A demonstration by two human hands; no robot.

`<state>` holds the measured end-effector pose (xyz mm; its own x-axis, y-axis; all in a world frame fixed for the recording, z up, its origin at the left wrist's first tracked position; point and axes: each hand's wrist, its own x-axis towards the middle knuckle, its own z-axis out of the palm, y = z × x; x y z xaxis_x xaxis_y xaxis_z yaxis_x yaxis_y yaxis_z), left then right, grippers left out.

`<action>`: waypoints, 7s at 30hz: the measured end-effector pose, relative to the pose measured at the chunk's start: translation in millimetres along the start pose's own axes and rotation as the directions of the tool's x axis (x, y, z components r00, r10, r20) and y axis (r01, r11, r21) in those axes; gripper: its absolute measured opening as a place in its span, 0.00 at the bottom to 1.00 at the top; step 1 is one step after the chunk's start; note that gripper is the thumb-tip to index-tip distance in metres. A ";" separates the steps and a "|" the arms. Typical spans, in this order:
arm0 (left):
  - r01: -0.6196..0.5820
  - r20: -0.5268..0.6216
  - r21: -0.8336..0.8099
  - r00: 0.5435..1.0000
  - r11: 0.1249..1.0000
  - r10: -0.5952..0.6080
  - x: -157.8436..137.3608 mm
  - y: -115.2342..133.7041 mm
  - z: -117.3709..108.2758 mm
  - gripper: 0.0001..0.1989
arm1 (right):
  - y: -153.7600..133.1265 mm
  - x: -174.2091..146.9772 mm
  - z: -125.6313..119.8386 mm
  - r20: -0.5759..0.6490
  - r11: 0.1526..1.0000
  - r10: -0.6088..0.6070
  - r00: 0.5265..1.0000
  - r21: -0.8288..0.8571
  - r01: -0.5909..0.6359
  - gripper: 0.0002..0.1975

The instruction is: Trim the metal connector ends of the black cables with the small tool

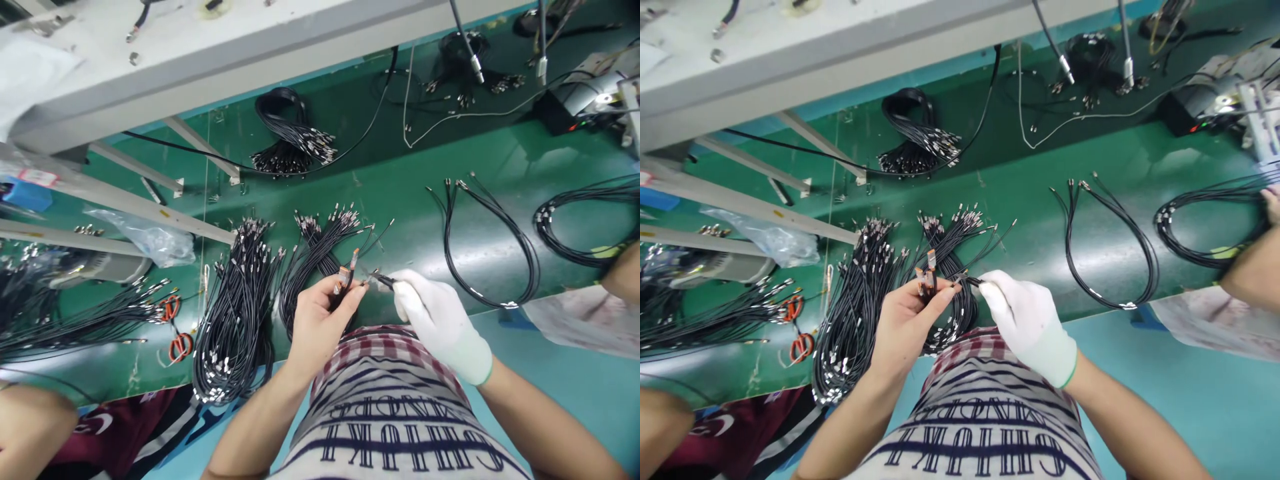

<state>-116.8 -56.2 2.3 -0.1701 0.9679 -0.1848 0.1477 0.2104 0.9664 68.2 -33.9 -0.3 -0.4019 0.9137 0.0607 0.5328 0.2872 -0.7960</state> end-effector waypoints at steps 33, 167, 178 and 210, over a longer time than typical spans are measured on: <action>-0.089 -0.106 -0.222 0.992 0.971 0.067 41.9 -9.4 -41.8 0.13 | 25.0 16.8 12.7 -0.418 0.994 -0.074 0.905 0.047 0.103 0.10; -0.092 0.052 -0.063 0.994 0.994 0.095 36.0 -48.3 -29.9 0.08 | 11.4 58.6 54.5 0.057 0.684 0.346 0.937 0.668 -0.293 0.12; -0.057 -0.098 -0.078 0.994 0.995 0.049 36.3 -49.8 -28.8 0.08 | 17.6 38.0 52.5 -0.071 0.998 0.017 0.997 0.054 -0.014 0.14; -0.261 0.155 0.095 0.957 0.961 0.244 25.9 -23.5 -31.9 0.06 | 7.2 51.3 40.9 0.070 0.657 0.277 0.958 0.713 -0.242 0.10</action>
<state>-155.8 -40.5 -19.5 0.0244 0.9992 0.0317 0.2792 -0.0372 0.9595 20.9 3.3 -27.6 -0.2897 0.9350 -0.2048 -0.0835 -0.2378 -0.9677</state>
